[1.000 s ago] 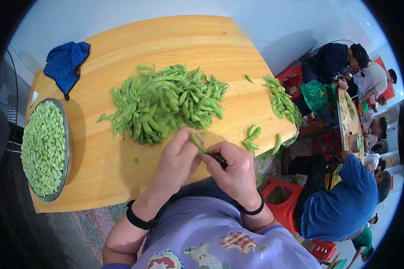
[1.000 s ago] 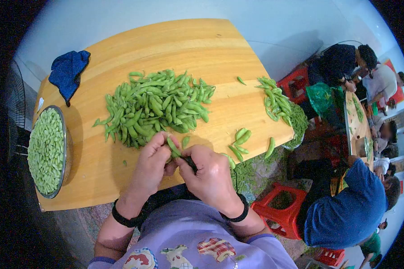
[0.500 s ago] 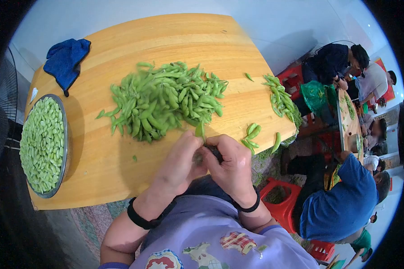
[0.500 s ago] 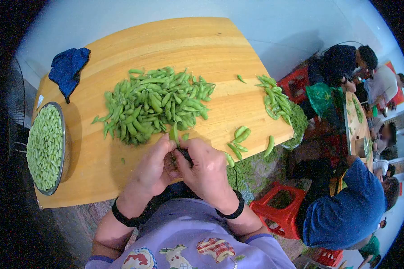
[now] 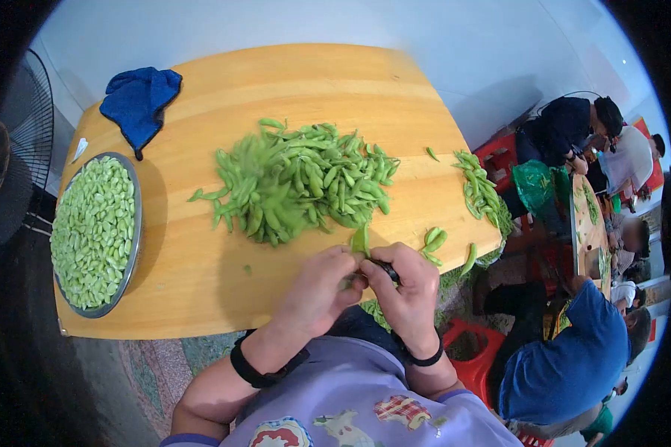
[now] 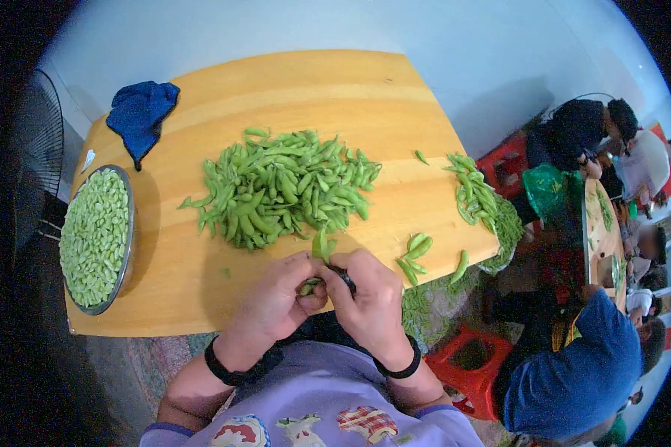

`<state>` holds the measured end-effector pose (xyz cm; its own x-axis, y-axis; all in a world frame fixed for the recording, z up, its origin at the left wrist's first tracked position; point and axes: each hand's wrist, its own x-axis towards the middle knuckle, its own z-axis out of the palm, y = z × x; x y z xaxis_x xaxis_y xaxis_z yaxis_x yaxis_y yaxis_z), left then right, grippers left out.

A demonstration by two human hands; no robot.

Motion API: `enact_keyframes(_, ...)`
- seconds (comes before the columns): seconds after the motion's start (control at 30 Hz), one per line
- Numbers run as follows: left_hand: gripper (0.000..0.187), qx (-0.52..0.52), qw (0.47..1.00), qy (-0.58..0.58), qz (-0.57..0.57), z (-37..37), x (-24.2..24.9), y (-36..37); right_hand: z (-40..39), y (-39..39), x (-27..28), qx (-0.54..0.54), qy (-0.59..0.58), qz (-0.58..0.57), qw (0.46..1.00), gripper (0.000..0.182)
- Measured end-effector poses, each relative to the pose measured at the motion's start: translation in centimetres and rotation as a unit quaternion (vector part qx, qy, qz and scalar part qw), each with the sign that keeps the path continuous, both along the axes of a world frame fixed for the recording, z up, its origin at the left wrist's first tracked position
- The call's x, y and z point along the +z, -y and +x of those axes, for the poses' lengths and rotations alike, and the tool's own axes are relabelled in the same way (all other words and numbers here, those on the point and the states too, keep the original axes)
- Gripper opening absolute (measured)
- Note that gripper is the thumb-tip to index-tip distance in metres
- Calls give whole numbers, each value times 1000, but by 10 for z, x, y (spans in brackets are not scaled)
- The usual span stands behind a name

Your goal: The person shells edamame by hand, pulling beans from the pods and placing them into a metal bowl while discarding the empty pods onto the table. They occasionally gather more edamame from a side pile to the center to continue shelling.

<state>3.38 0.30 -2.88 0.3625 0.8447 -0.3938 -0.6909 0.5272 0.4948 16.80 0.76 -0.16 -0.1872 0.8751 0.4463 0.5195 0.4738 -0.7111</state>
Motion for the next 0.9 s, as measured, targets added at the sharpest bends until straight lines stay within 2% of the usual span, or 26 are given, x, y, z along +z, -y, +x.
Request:
enact_keyframes(0.13, 11, 3, 999, 3, 32, 4, 0, 3, -1, 6, 10, 23, -21, -56, 998, 9)
enact_keyframes(0.17, 12, -18, 998, -14, 53, 4, 0, 4, 3, 7, 7, 26, -76, -116, 990, 9)
enact_keyframes(0.2, 12, -38, 996, -29, 72, 3, 0, 6, 5, 7, 7, 28, -78, -116, 990, 9)
enact_keyframes(0.27, 11, -59, 995, -42, 67, -1, 3, 9, 8, 8, 10, 20, -257, -274, 927, 8)
enact_keyframes(0.33, 9, -103, 991, -65, 61, -6, 8, 9, 11, 8, 17, -16, -263, -275, 925, 8)
enact_keyframes(0.37, 9, -105, 990, -68, 62, -14, 10, 8, 18, 8, 15, -42, -223, -222, 948, 10)
enact_keyframes(0.4, 7, -81, 965, -211, 132, -26, 11, 6, 27, 8, 13, -70, -182, -169, 966, 13)
enact_keyframes(0.43, 9, -52, 915, -349, 198, -38, 12, 2, 39, 6, 6, -68, -145, -172, 972, 26)
enact_keyframes(0.47, 13, 32, 851, -462, 249, -48, 17, -8, 47, 5, 8, -67, -147, -172, 972, 26)
enact_keyframes(0.5, 18, 113, 764, -563, 294, -57, 22, -20, 52, 4, 13, -66, -170, -226, 957, 34)
enact_keyframes(0.53, 18, 140, 657, -659, 337, -68, 26, -32, 56, 5, 18, -66, -193, -278, 939, 41)
enact_keyframes(0.57, 18, 165, 535, -740, 373, -76, 28, -39, 60, 7, 21, -35, -268, -315, 910, 51)
enact_keyframes(0.6, 18, 165, 533, -740, 376, -80, 26, -43, 60, 6, 22, -35, -270, -313, 910, 51)
enact_keyframes(0.67, 17, 46, 451, -834, 313, -83, 17, -50, 57, 7, 21, 19, -398, -300, 867, 49)
enact_keyframes(0.7, 17, 45, 448, -835, 315, -83, 16, -50, 54, 8, 21, 43, -392, -307, 866, 39)
enact_keyframes(0.73, 17, 57, 448, -833, 320, -82, 16, -49, 50, 7, 18, 42, -396, -305, 865, 39)
enact_keyframes(0.8, 17, 65, 448, -828, 330, -79, 16, -47, 42, 5, 10, 92, -321, -366, 869, 28)
enact_keyframes(0.87, 15, 102, 503, -785, 347, -79, 19, -42, 26, 0, 5, 104, -313, -361, 872, 25)
enact_keyframes(0.9, 15, 98, 501, -784, 353, -76, 25, -39, 17, -4, 3, 119, -303, -358, 875, 23)
